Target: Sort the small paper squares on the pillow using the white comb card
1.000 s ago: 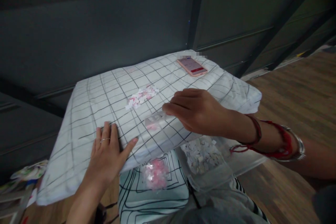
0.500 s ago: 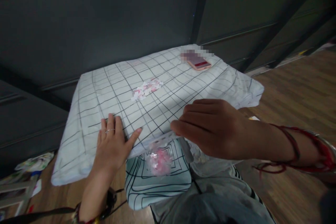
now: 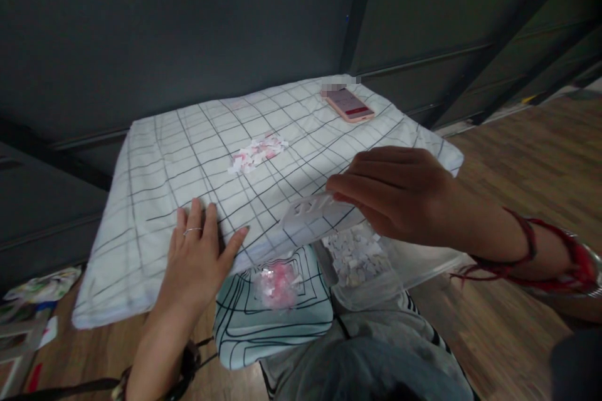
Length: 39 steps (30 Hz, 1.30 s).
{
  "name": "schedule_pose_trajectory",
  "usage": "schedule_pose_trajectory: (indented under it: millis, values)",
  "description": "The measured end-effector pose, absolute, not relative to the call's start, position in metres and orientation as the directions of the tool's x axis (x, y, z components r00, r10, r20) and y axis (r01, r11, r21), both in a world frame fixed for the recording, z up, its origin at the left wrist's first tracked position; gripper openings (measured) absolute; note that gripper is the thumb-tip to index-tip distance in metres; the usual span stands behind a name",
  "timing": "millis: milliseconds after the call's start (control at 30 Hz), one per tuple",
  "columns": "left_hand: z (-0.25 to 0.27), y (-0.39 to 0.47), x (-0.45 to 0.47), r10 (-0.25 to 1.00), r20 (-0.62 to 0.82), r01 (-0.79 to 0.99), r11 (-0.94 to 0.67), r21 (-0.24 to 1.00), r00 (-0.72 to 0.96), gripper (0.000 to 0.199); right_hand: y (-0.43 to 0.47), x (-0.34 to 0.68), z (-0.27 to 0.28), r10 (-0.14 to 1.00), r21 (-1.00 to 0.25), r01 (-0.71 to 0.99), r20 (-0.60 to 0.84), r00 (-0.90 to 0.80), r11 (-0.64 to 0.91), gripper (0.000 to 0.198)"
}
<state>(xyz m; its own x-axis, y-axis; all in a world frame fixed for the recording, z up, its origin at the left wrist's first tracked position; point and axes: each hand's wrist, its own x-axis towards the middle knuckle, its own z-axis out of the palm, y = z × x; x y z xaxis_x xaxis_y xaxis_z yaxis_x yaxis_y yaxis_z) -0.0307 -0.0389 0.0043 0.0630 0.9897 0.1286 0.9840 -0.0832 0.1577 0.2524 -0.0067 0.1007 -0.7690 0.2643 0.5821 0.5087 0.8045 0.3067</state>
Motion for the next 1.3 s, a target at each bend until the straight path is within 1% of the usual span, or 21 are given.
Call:
schedule_pose_trajectory:
  millis: [100, 167, 200, 233, 267, 300, 333, 367, 400, 433, 533, 633, 700, 767, 867, 933, 1000, 1100, 1233, 1300]
  values:
    - [0.012, -0.034, -0.024, 0.990, 0.140, 0.985, -0.035, 0.169, 0.011, 0.063, 0.009, 0.256, 0.099, 0.319, 0.276, 0.575, 0.614, -0.722, 0.771, 0.016]
    - [0.019, -0.035, -0.013, 0.973, 0.230, 0.981, -0.056, 0.184, 0.013, 0.059, 0.020, 0.258, 0.100, 0.375, 0.266, 0.616, 0.596, -0.710, 0.741, 0.018]
    - [0.021, -0.039, -0.005, 0.956, 0.289, 0.975, -0.102, 0.195, 0.042, 0.055, 0.025, 0.260, 0.100, 0.400, 0.267, 0.630, 0.581, -0.709, 0.729, 0.020]
    - [0.020, -0.044, 0.004, 0.932, 0.349, 0.957, -0.181, 0.227, 0.093, 0.045, 0.029, 0.261, 0.100, 0.419, 0.267, 0.642, 0.572, -0.706, 0.718, 0.021]
    - [0.016, -0.052, 0.013, 0.914, 0.360, 0.926, -0.287, 0.246, 0.188, 0.037, 0.031, 0.264, 0.099, 0.431, 0.266, 0.655, 0.572, -0.698, 0.707, 0.021]
    - [0.010, -0.060, 0.021, 0.880, 0.337, 0.869, -0.427, 0.251, 0.335, 0.033, 0.033, 0.266, 0.098, 0.436, 0.265, 0.664, 0.578, -0.690, 0.699, 0.021]
    - [0.001, -0.068, 0.029, 0.828, 0.210, 0.783, -0.560, 0.270, 0.520, 0.030, 0.034, 0.268, 0.097, 0.438, 0.264, 0.669, 0.583, -0.684, 0.694, 0.021]
    - [-0.010, -0.075, 0.035, 0.782, 0.058, 0.734, -0.605, 0.309, 0.620, 0.025, 0.034, 0.270, 0.095, 0.441, 0.265, 0.673, 0.583, -0.682, 0.691, 0.020]
    - [-0.022, -0.081, 0.039, 0.788, -0.099, 0.765, -0.548, 0.337, 0.608, 0.021, 0.033, 0.273, 0.094, 0.445, 0.266, 0.675, 0.579, -0.683, 0.689, 0.020]
    - [-0.033, -0.084, 0.042, 0.815, -0.224, 0.825, -0.444, 0.349, 0.534, 0.019, 0.032, 0.275, 0.092, 0.448, 0.268, 0.675, 0.575, -0.685, 0.687, 0.019]
    - [-0.056, -0.082, 0.040, 0.850, -0.296, 0.882, -0.338, 0.328, 0.436, 0.017, 0.028, 0.277, 0.090, 0.442, 0.274, 0.671, 0.575, -0.688, 0.689, 0.018]
    - [-0.062, -0.075, 0.037, 0.861, -0.317, 0.902, -0.304, 0.306, 0.398, 0.016, 0.023, 0.274, 0.091, 0.432, 0.264, 0.659, 0.577, -0.693, 0.704, 0.020]
    - [-0.062, -0.073, 0.038, 0.860, -0.337, 0.910, -0.291, 0.294, 0.384, 0.018, 0.019, 0.269, 0.092, 0.404, 0.255, 0.637, 0.591, -0.698, 0.728, 0.020]
    - [-0.063, -0.072, 0.040, 0.856, -0.353, 0.914, -0.284, 0.290, 0.378, 0.021, 0.018, 0.261, 0.092, 0.323, 0.285, 0.592, 0.625, -0.711, 0.754, 0.019]
    - [-0.066, -0.071, 0.042, 0.851, -0.367, 0.915, -0.277, 0.294, 0.375, 0.022, 0.021, 0.250, 0.085, 0.149, 0.400, 0.520, 0.668, -0.729, 0.755, 0.018]
    - [-0.067, -0.071, 0.041, 0.851, -0.367, 0.914, -0.273, 0.300, 0.375, 0.021, 0.027, 0.245, 0.074, 0.097, 0.453, 0.501, 0.663, -0.742, 0.738, 0.019]
    - [-0.065, -0.071, 0.040, 0.852, -0.363, 0.912, -0.273, 0.307, 0.377, 0.021, 0.033, 0.243, 0.060, 0.119, 0.454, 0.491, 0.632, -0.765, 0.744, 0.019]
    - [-0.054, -0.074, 0.038, 0.850, -0.343, 0.896, -0.283, 0.341, 0.399, 0.021, 0.038, 0.247, 0.039, 0.192, 0.401, 0.457, 0.548, -0.814, 0.794, 0.018]
    - [-0.028, -0.078, 0.038, 0.847, -0.296, 0.858, -0.302, 0.416, 0.441, 0.022, 0.031, 0.254, 0.023, 0.262, 0.294, 0.409, 0.430, -0.864, 0.864, 0.015]
    - [-0.015, -0.080, 0.041, 0.861, -0.239, 0.824, -0.296, 0.482, 0.449, 0.022, 0.022, 0.256, 0.021, 0.266, 0.208, 0.388, 0.445, -0.855, 0.898, 0.014]
